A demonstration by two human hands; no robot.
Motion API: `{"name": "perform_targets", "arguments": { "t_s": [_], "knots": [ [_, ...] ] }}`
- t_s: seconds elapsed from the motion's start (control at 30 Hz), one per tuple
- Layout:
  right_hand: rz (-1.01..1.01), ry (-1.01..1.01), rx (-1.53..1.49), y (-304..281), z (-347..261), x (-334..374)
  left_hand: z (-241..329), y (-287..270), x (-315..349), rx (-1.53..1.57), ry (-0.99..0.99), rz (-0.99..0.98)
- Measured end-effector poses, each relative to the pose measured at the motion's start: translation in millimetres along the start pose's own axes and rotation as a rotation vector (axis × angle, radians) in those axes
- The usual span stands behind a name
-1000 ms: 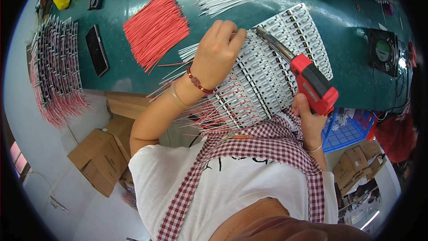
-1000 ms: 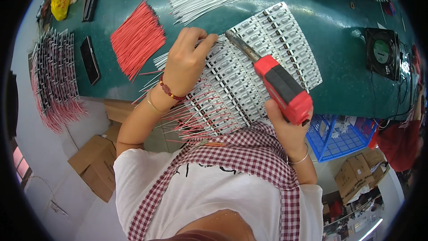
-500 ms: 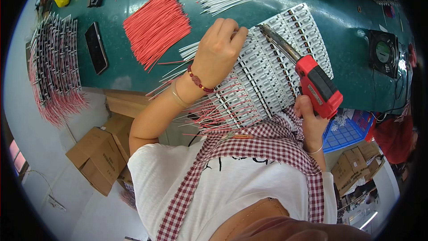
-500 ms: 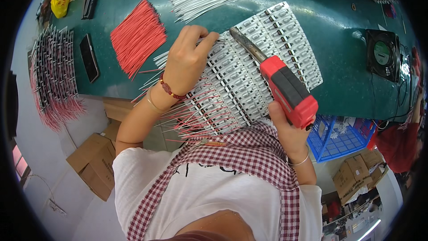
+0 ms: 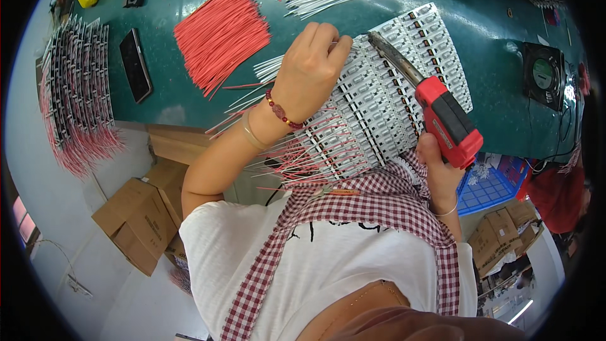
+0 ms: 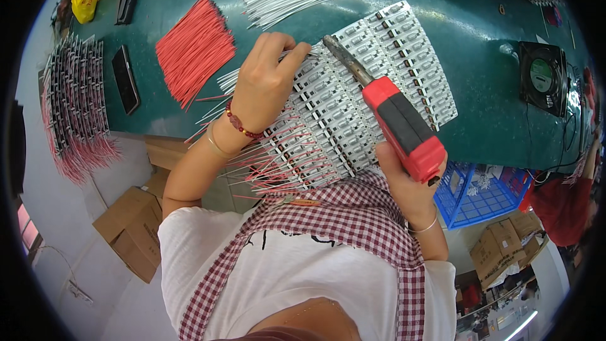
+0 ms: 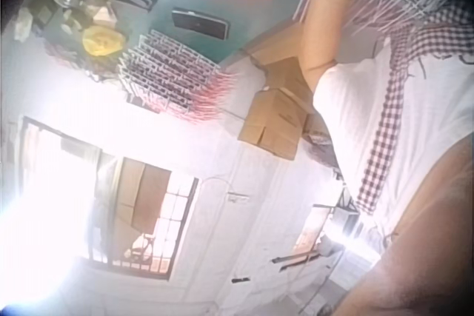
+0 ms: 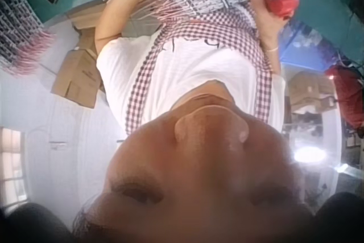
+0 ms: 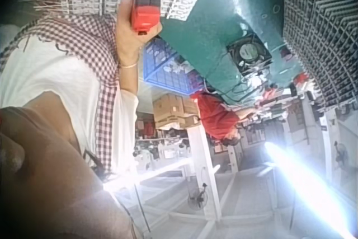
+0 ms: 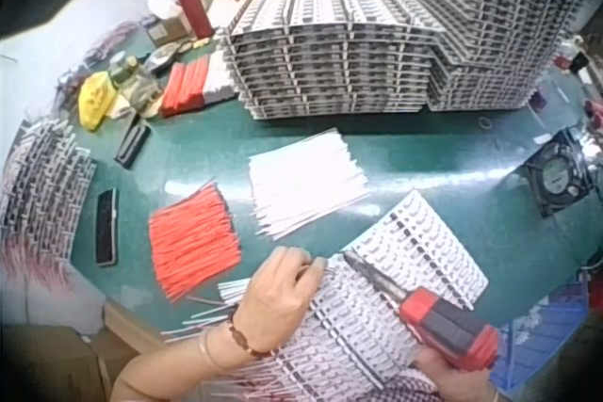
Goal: The person uses a soldering iron to attach red and white wires to a grid of LED modules on a green workbench. They repeatedly pick up individual wires, position them on the module contacts, and apply the soldering iron to secure the connections.
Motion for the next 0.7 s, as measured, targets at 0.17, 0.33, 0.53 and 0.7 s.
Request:
{"name": "perform_targets", "arguments": {
  "t_s": [0.17,0.33,0.53,0.7],
  "knots": [
    [0.019,-0.026,0.008,-3,12,5,2,0,-1,-0.003,-0.001,-0.002],
    [0.050,-0.065,-0.135,-2,-1,5,3,-1,-2,-0.087,0.029,0.014],
    [-0.012,-0.006,-0.317,-3,-5,9,10,-7,-2,-0.105,0.091,0.100],
    [-0.025,-0.003,-0.213,-3,23,16,17,-1,3,-0.043,0.073,0.019]
  ]
}}
Point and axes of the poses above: each hand's wrist, its own x-axis away from the middle knuckle, its own y-axis out of the palm, z = x × y, the point moved 5 cm from there along -x, towards the middle knuckle, and after that the axes turned 2 degrees about -x, right-handed, at the moved point
